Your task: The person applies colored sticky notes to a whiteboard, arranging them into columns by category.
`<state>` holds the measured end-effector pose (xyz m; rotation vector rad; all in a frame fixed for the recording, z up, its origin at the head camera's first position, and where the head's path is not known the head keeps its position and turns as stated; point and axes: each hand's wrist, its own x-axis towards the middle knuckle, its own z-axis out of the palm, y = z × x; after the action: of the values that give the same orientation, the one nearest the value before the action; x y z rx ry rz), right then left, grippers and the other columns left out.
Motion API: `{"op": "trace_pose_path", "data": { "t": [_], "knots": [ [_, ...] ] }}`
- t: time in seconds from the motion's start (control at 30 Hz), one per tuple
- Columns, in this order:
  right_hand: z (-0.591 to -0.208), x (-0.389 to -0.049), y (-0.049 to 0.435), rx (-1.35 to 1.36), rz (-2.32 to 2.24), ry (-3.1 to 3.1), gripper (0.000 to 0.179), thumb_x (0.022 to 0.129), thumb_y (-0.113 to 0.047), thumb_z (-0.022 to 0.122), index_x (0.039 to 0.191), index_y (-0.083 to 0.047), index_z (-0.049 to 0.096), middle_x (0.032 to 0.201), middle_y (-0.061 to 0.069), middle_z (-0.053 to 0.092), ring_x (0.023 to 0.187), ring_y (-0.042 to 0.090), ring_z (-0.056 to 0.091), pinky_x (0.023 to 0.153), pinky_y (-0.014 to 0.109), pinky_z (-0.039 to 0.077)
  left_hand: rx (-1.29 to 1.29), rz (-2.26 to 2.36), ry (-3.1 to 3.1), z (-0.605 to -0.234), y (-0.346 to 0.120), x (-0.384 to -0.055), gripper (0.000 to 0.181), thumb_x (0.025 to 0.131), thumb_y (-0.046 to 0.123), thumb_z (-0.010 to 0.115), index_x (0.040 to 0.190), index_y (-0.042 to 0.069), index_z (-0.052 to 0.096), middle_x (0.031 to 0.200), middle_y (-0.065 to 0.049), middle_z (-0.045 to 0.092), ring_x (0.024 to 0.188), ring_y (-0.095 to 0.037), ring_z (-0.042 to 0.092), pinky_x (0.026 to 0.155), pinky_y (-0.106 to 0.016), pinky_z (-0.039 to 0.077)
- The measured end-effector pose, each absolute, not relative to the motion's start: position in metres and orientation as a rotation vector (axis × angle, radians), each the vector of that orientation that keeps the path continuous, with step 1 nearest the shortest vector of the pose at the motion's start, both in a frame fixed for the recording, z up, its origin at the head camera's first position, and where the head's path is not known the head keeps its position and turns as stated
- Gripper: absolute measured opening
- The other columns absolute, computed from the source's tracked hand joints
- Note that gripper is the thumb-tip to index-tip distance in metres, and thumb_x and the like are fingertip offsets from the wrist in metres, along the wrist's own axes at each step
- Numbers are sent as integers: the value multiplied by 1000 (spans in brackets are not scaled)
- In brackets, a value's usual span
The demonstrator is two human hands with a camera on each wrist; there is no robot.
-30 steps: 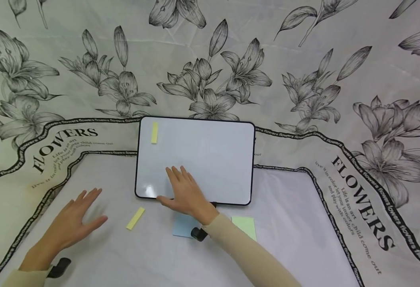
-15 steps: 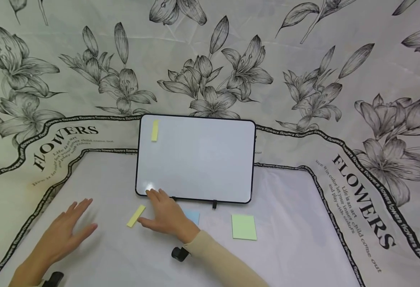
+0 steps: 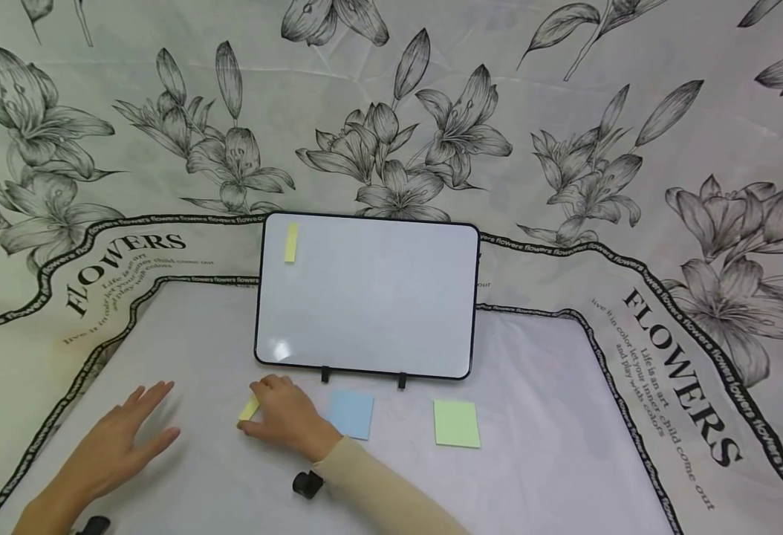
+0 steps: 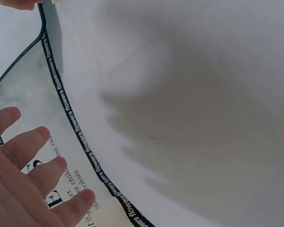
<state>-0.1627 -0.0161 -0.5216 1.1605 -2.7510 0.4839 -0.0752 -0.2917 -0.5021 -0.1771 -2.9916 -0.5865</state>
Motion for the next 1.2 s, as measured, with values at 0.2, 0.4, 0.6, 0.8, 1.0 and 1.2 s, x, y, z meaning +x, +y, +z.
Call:
{"op": "trace_pose_path", "data": {
  "t": [0.2,0.4,0.6,0.8,1.0,1.2],
  "knots": [
    [-533,-162,-27,1118,482,-2762,48,87,-48,79,119,-12,72,110,0,66,95,13,60,74,16,48,-184,-568,-3001,-503,-296,-74,78,94,56,66,152,7,47,154,-26,48,141,-55,40,108,-75,31],
    [-538,-162,-32,1082,468,-2739,36,86,-46,81,102,-15,72,99,-2,62,85,10,53,66,13,40,-193,-559,-2991,-504,-297,-72,77,94,56,67,152,8,48,153,-26,50,140,-55,41,108,-75,32],
    [-539,-161,-34,1061,460,-2735,31,87,-42,81,98,-15,72,95,-3,59,81,9,49,63,12,35,-207,-585,-2978,-507,-294,-73,78,94,55,68,153,10,47,154,-24,49,141,-54,41,109,-74,32],
    [-540,-163,-34,1071,469,-2709,25,87,-34,79,100,-14,73,95,-1,61,80,11,50,61,13,36,-223,-584,-2975,-507,-292,-74,77,94,55,68,153,10,47,154,-24,50,141,-54,42,108,-74,32],
    [-537,-164,-33,1080,481,-2718,25,88,-33,77,102,-13,74,95,-1,61,79,10,50,61,13,35,-231,-586,-2979,-508,-289,-74,77,94,55,68,153,10,48,154,-23,49,141,-54,41,110,-73,32],
    [-532,-164,-32,1101,522,-2720,17,94,-26,72,100,-12,78,97,0,67,80,12,57,64,14,42,-235,-584,-2990,-508,-286,-75,77,94,56,67,153,11,47,155,-22,49,142,-53,41,110,-73,32]
  ]
}}
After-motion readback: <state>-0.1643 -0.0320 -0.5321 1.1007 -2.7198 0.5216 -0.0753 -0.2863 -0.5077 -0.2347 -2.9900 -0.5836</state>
